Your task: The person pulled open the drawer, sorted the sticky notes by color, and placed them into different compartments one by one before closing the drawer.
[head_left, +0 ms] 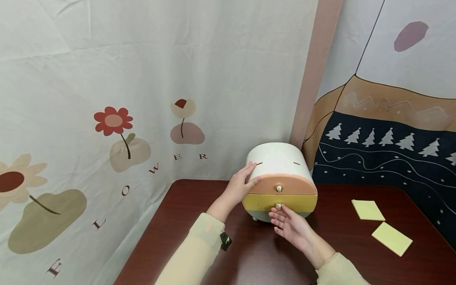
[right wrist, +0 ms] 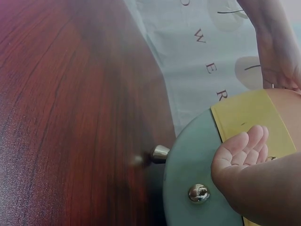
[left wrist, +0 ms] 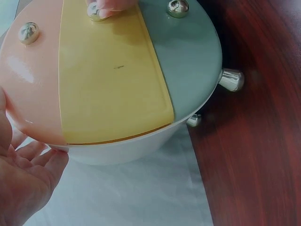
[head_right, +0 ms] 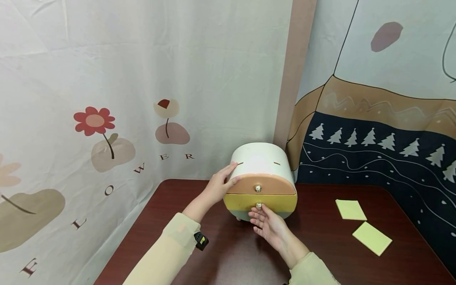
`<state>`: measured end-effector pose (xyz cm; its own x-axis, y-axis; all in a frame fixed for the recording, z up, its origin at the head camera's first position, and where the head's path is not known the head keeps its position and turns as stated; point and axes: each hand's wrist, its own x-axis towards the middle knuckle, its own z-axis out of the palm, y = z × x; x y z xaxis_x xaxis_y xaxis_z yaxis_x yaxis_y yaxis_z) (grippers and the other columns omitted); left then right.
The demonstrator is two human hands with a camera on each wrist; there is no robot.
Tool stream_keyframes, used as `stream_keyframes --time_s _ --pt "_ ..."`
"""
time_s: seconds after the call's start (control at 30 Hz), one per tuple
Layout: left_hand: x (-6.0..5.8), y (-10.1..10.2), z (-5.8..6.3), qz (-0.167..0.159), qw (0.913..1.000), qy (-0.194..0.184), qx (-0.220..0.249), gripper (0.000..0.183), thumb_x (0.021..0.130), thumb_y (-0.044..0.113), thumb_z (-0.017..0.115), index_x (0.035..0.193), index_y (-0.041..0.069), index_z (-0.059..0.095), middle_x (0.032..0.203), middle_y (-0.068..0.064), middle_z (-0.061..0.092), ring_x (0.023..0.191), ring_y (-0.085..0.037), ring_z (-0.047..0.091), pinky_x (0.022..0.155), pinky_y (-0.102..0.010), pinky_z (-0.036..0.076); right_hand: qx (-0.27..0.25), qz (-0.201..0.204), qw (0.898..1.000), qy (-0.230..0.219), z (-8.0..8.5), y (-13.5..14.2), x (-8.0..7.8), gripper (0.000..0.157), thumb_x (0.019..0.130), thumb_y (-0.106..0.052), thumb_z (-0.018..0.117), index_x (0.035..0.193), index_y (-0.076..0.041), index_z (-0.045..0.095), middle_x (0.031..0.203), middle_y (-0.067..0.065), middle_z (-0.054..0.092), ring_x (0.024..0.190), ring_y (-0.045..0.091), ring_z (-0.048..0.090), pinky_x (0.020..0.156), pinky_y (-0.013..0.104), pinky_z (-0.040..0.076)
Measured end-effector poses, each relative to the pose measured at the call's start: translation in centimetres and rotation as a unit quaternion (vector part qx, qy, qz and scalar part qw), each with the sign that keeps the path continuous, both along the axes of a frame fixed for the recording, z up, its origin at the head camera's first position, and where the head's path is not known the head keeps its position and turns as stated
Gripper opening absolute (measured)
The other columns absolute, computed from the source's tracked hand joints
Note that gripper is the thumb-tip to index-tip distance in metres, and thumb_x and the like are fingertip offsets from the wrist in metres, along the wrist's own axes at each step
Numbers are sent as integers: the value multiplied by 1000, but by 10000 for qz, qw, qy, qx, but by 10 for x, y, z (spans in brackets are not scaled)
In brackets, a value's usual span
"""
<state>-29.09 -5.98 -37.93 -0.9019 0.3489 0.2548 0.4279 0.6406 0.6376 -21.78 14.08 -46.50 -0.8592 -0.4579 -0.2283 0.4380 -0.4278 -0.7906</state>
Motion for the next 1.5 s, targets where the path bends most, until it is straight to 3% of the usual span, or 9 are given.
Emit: stream_keyframes --time_s 0.63,0.93,1.23,1.4,1.5 --pt "2 0 -1 78 10000 48 19 65 91 51 52 146 18 38 153 -4 32 141 -19 30 114 -39 28 185 -113 9998 -19 -2 -3 -1 42 104 -42 27 108 -14 59 97 -6 65 87 11 55 79 26 44" --pt "2 1 -1 62 9999 -3 87 64 92 50 53 146 19 38 154 -3 31 141 -19 30 114 -40 28 255 88 9996 69 -4 5 5 43 103 -46 26 111 -16 56 101 -7 63 93 13 54 81 27 42" --pt "0 0 -1 64 9999 -23 102 64 91 51 52 146 20 38 154 -2 31 142 -18 29 114 -39 28 264 159 9995 -88 -11 17 11 42 102 -46 27 104 -18 58 94 -6 62 83 11 55 76 26 45" --pt "0 0 -2 45 10000 23 86 65 91 51 53 146 20 38 154 -2 31 141 -19 29 114 -40 28 938 -139 9954 -156 -17 22 13 39 102 -46 32 99 -17 58 88 -7 61 78 10 55 72 26 44" --pt "0 0 -2 43 9999 16 97 64 91 51 53 146 21 38 154 -2 31 142 -19 29 114 -40 28 1800 -405 9828 -44 -21 22 15 36 100 -45 38 99 -14 57 85 -6 60 75 11 54 68 27 43"
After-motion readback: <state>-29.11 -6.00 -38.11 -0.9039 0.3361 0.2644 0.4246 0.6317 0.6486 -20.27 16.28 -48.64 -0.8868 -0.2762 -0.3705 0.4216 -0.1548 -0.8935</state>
